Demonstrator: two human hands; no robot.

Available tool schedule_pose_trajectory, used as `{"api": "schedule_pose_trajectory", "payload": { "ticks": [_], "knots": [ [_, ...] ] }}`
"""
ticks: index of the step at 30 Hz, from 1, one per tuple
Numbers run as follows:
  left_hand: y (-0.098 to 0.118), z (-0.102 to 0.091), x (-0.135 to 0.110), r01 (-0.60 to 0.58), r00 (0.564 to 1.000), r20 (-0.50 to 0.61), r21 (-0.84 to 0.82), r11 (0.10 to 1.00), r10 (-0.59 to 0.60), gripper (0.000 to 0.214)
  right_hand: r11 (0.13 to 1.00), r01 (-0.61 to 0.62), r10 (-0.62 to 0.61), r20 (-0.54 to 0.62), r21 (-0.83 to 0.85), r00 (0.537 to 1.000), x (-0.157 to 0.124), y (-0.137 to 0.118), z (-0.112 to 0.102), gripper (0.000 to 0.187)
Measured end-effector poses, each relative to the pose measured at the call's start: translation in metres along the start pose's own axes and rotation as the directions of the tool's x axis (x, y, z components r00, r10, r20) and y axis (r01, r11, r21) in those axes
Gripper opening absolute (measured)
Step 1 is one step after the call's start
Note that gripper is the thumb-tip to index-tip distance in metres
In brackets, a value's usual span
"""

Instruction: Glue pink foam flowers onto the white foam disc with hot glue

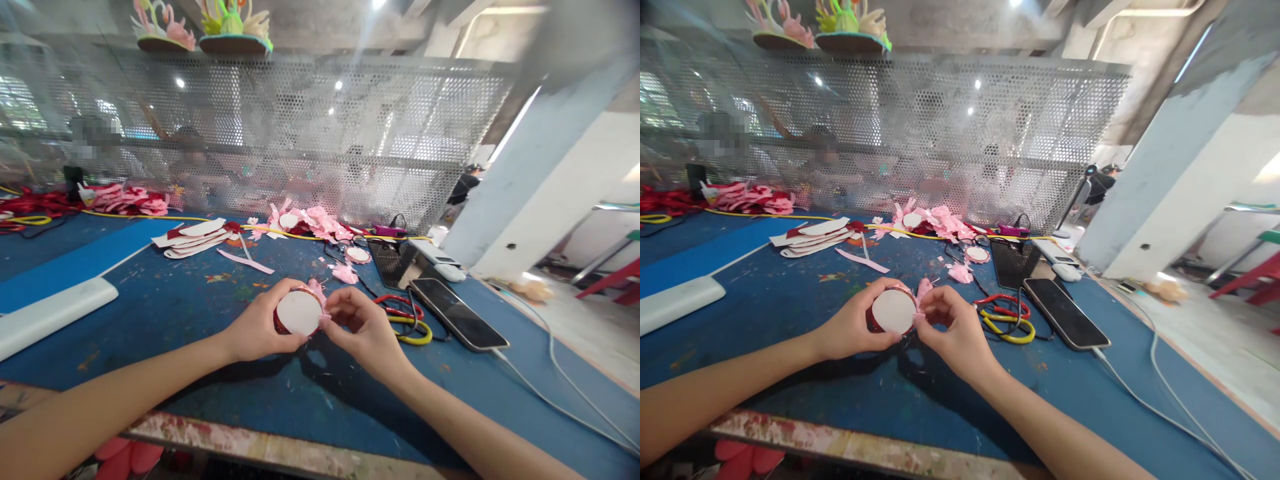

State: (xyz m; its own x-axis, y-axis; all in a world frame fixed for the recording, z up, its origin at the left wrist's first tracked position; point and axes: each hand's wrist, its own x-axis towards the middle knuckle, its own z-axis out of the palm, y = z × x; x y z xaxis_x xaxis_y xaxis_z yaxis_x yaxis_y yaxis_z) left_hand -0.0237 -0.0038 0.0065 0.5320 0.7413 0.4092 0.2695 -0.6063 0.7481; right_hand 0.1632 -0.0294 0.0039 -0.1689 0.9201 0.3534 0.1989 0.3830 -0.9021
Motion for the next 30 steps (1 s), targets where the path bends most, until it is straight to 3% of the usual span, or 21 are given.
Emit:
{"api": "schedule_pose_trajectory", "payload": {
  "ticks": [8,30],
  "knots": [
    [-0.001,-0.0012,0.001,0.006,1.0,0.015,0.006,1.0,-0.006,0.052,0.998,-0.032,0.03,0.043,0.063,0.999,0.0,-0.0026,-0.001,0.018],
    [-0.0015,-0.0014,-0.0012,0.009,0.997,0.073,0.083,0.996,-0.015,0.053,1.0,-0.017,0.016,0.062,0.009,0.998,-0.0006,0.0032,-0.0017,0.015]
  ]
}}
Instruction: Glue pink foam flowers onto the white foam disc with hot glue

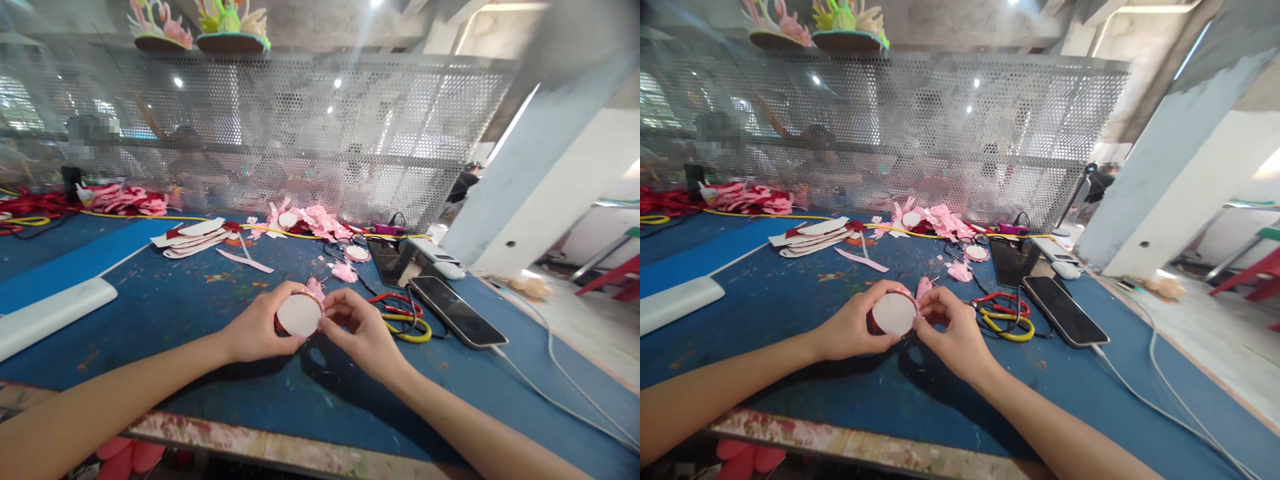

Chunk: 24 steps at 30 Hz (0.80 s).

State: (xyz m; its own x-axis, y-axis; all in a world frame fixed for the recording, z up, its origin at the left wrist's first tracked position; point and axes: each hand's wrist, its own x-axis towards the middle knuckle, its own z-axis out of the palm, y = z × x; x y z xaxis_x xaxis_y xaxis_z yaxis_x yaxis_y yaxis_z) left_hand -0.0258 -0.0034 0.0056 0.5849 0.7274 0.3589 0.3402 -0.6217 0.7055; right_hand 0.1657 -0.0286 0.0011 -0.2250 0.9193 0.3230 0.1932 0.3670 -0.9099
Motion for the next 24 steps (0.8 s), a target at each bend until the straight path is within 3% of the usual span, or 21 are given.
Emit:
{"api": "schedule_pose_trajectory", "payload": {
  "ticks": [24],
  "knots": [
    [0.0002,0.0007,-0.0004,0.0,1.0,-0.015,-0.043,0.999,-0.001,0.053,1.0,0.024,-0.024,0.023,-0.002,0.999,-0.001,0.0001,0.001,0.015]
  ]
}}
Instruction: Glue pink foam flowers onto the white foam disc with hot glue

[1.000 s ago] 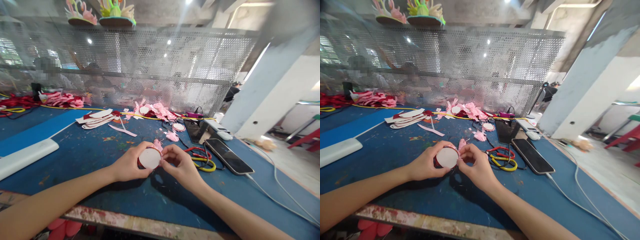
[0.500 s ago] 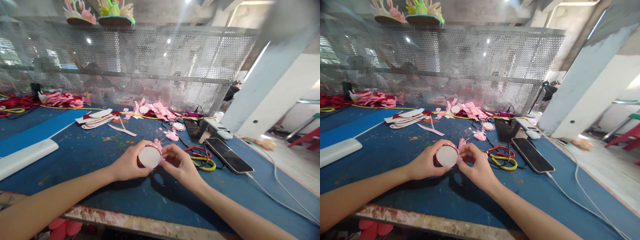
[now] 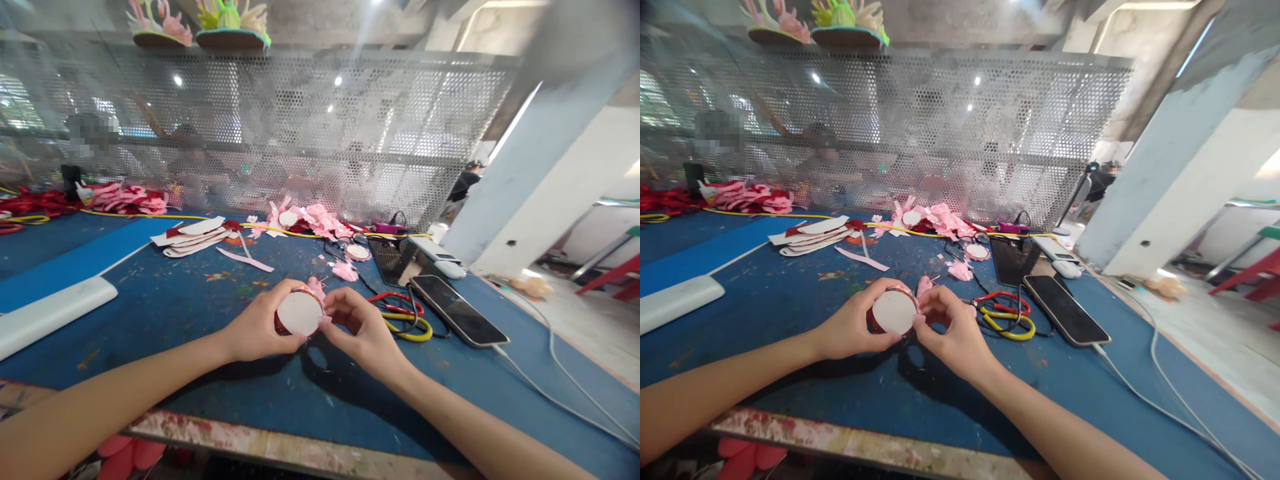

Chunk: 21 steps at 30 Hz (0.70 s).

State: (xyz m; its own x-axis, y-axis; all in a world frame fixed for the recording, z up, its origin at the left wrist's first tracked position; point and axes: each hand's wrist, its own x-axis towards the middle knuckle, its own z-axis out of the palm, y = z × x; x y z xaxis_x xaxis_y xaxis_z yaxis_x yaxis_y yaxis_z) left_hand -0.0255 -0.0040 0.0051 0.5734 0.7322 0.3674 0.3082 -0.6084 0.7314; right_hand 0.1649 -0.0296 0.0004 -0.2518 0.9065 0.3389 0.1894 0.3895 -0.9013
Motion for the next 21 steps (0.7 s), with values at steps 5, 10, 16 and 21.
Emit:
{"api": "schedule_pose_trajectory", "payload": {
  "ticks": [5,10,16,21],
  "knots": [
    [-0.0004,-0.0006,0.001,0.007,1.0,-0.005,0.002,1.0,-0.007,0.052,1.0,0.001,-0.001,0.015,0.023,1.0,-0.0003,-0.0009,-0.0009,0.016],
    [0.001,-0.0008,0.001,0.014,1.0,-0.007,-0.013,1.0,-0.014,0.052,1.0,0.004,-0.004,0.0,-0.001,1.0,-0.001,-0.0007,-0.0002,0.016],
    [0.0011,-0.0009,0.0012,0.028,1.0,-0.008,-0.042,0.999,-0.028,0.054,0.999,0.02,-0.021,-0.043,-0.043,0.999,-0.0012,-0.0013,0.0009,0.016],
    [0.0009,-0.001,0.0018,0.032,0.999,-0.014,-0.051,0.998,-0.033,0.055,0.998,0.027,-0.03,-0.051,-0.054,0.998,-0.0001,-0.0017,0.0012,0.015]
  ]
}}
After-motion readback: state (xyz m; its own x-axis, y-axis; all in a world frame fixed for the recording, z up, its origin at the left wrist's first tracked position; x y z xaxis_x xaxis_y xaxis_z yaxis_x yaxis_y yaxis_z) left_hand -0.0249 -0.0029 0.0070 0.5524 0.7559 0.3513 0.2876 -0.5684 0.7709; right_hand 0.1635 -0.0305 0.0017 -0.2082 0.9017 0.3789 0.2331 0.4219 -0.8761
